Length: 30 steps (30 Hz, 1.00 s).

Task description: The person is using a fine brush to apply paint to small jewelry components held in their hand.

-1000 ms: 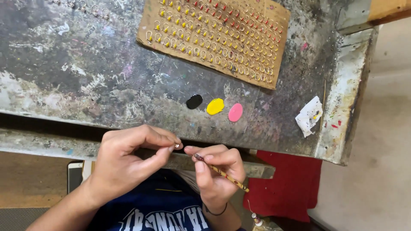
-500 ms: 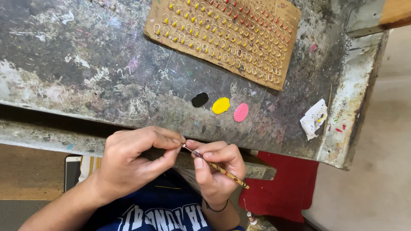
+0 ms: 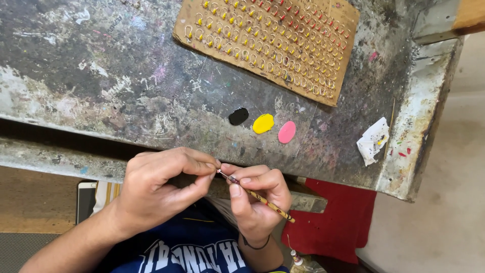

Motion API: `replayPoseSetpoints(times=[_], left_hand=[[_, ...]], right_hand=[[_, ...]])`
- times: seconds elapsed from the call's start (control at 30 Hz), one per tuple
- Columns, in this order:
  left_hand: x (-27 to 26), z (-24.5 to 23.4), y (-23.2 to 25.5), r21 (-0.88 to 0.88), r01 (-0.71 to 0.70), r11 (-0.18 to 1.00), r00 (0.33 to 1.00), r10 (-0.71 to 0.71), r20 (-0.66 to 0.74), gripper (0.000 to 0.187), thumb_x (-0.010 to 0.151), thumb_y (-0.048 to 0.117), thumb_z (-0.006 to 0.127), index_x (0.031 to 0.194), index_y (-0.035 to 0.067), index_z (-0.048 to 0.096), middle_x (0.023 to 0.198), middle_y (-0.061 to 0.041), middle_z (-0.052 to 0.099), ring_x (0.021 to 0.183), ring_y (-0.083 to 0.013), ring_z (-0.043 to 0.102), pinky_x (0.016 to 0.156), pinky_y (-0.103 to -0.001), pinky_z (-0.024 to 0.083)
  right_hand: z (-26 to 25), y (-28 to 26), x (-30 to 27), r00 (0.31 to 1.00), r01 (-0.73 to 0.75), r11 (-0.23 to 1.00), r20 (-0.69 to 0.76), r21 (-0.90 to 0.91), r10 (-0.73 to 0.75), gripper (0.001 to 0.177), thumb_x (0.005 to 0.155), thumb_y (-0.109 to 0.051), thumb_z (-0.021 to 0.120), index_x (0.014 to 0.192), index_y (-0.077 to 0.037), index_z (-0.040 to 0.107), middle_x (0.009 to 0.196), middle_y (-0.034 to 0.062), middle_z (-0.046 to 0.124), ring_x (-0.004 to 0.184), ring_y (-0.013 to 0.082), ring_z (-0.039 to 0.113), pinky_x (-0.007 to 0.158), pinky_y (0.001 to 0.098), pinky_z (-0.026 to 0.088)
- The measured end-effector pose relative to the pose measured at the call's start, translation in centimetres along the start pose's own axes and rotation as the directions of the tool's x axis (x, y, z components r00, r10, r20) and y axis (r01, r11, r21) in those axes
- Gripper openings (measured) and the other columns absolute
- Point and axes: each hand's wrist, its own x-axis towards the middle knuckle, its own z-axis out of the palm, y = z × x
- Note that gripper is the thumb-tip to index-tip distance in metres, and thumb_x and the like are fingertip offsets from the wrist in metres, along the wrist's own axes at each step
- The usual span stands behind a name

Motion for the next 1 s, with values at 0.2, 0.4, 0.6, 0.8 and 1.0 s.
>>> replayPoseSetpoints(times=[0.2, 0.4, 0.6, 0.8, 1.0], left_hand=[[0.01, -0.04, 0.01, -0.005, 0.005, 1.000, 1.000, -0.005, 0.008, 0.010, 0.086, 0.001, 0.076, 0.086, 0.005, 0.067, 0.090, -0.009, 0.079, 0.080, -0.0172, 0.081, 0.071, -0.022, 0.061], [-0.10, -0.01, -0.08, -0.002, 0.013, 1.000, 1.000, -0.013, 0.011, 0.009, 0.086, 0.002, 0.076, 0.087, 0.005, 0.067, 0.091, -0.009, 0.079, 0.081, -0.0170, 0.081, 0.072, -0.022, 0.061], [-0.02, 0.08, -0.02, 0.004, 0.010, 1.000, 1.000, -0.010, 0.005, 0.010, 0.085, 0.001, 0.076, 0.086, 0.005, 0.067, 0.090, -0.009, 0.079, 0.079, -0.0162, 0.081, 0.070, -0.022, 0.060], [0.02, 0.03, 0.05, 0.008, 0.013, 1.000, 1.000, -0.013, 0.005, 0.010, 0.085, 0.001, 0.076, 0.085, 0.005, 0.067, 0.090, -0.009, 0.079, 0.078, -0.0160, 0.081, 0.070, -0.022, 0.060], [-0.09, -0.02, -0.08, 0.008, 0.018, 1.000, 1.000, -0.018, 0.013, 0.010, 0.085, 0.002, 0.076, 0.086, 0.005, 0.067, 0.091, -0.009, 0.079, 0.079, -0.0165, 0.081, 0.070, -0.022, 0.060]], right_hand=[[-0.09, -0.03, 0.06, 1.000, 0.001, 1.000, 0.012, -0.018, -0.001, 0.018, 0.087, 0.002, 0.069, 0.089, -0.007, 0.054, 0.083, 0.0184, 0.068, 0.084, 0.0378, 0.078, 0.081, 0.0436, 0.069], [-0.14, -0.10, -0.05, 1.000, -0.015, 1.000, 0.014, -0.011, 0.015, 0.017, 0.088, 0.000, 0.069, 0.089, -0.007, 0.053, 0.083, 0.0185, 0.067, 0.085, 0.0385, 0.078, 0.081, 0.0435, 0.068], [-0.09, -0.12, 0.03, 1.000, -0.003, 1.000, 0.019, -0.015, 0.003, 0.016, 0.089, -0.001, 0.069, 0.089, -0.006, 0.053, 0.083, 0.0182, 0.067, 0.085, 0.0380, 0.077, 0.082, 0.0444, 0.069], [-0.19, -0.10, -0.06, 0.999, -0.008, 1.000, 0.034, 0.002, 0.008, 0.016, 0.089, -0.001, 0.069, 0.091, -0.007, 0.054, 0.083, 0.0178, 0.067, 0.087, 0.0382, 0.077, 0.084, 0.0452, 0.068], [-0.14, 0.01, 0.01, 0.999, 0.009, 1.000, 0.032, -0.010, -0.009, 0.016, 0.089, -0.004, 0.070, 0.090, -0.006, 0.054, 0.082, 0.0176, 0.067, 0.084, 0.0379, 0.077, 0.082, 0.0452, 0.069]])
